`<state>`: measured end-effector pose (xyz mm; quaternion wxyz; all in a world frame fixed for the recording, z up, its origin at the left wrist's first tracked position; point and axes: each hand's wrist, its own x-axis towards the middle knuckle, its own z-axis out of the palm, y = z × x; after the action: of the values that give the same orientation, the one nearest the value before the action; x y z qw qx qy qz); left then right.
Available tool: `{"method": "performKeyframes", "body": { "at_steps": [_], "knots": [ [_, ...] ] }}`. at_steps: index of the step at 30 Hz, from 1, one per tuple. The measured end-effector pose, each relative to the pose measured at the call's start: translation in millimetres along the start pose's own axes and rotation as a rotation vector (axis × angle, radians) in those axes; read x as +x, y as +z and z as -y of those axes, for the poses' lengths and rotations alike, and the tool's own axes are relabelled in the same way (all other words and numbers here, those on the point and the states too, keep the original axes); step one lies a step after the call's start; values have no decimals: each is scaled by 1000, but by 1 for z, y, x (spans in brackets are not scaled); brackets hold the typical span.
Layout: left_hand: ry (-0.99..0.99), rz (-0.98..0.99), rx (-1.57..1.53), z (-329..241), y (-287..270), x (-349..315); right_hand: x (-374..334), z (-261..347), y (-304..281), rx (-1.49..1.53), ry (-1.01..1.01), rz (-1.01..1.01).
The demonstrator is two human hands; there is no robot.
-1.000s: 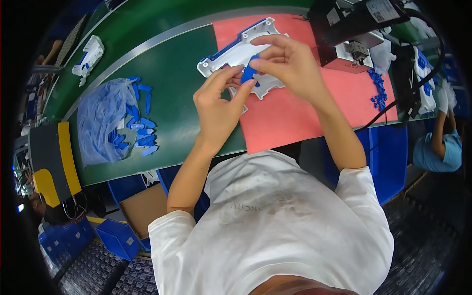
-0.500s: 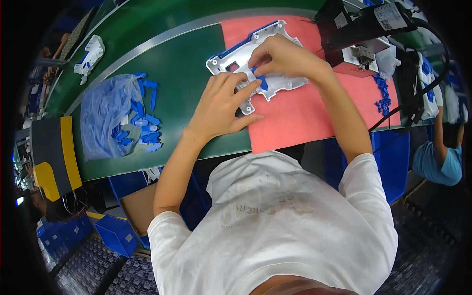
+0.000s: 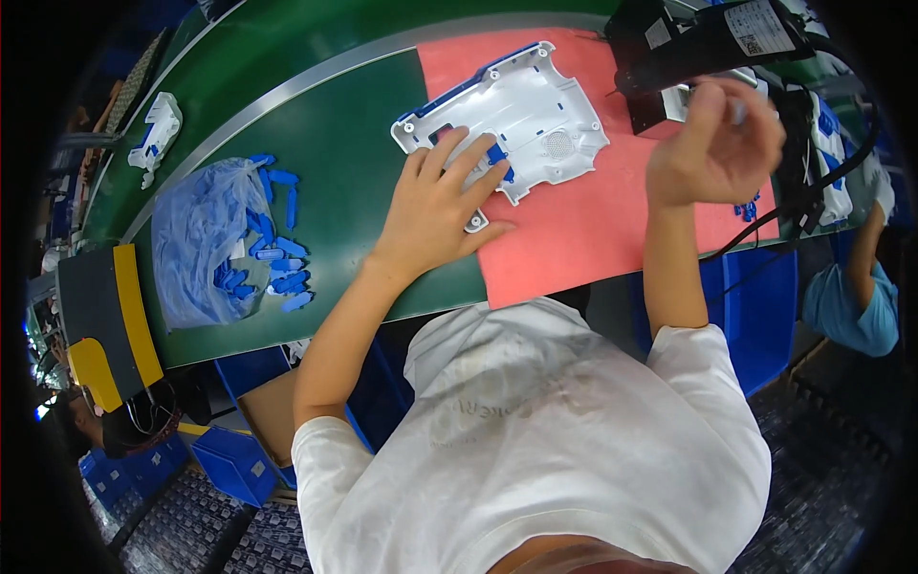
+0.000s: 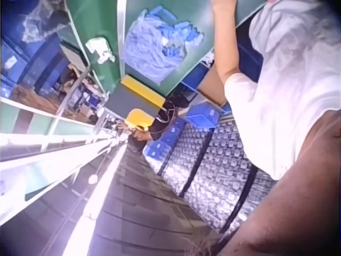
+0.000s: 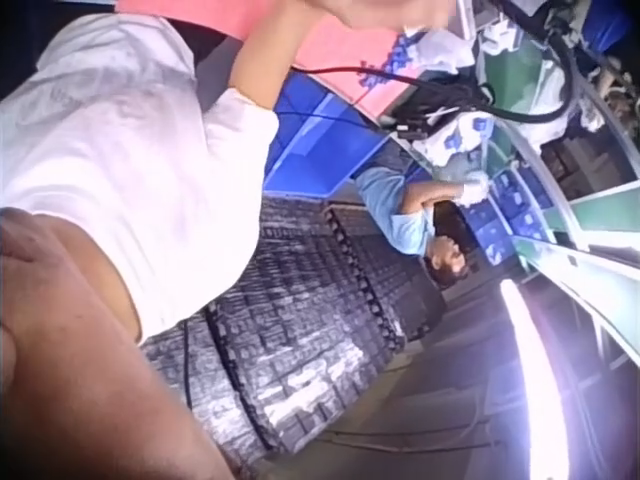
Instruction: Assembling plastic components and securing them with an electric screwdriver at a factory workstation.
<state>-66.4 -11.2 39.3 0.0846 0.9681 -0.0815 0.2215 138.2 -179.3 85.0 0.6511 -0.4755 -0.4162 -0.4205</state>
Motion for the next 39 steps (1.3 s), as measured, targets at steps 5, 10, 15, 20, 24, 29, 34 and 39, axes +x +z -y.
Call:
{"method": "performKeyframes", "body": {
  "at_steps": [5,10,15,20,24,29,34,39],
  "knots": [
    [-35,16,27,0,9,-6,5,-19,8,150,415,194],
    [-50,13,16,-4,11,-1,14,-29,-10,52,485,342],
    [-117,-16,-136,1,19,1,50,-11,-24,432,347,-15],
    [-16,11,-185,15,26,22,82,-23,-59,413,299,-82],
    [32,7,-202,13,37,50,84,-37,-71,71,306,-83],
    [55,28,-230,18,46,54,59,-47,-66,0,452,-7],
    [21,2,-302,21,49,48,57,-34,-66,43,438,70],
    [44,-5,-308,24,51,47,52,-7,-20,344,453,-14]
  ]
}}
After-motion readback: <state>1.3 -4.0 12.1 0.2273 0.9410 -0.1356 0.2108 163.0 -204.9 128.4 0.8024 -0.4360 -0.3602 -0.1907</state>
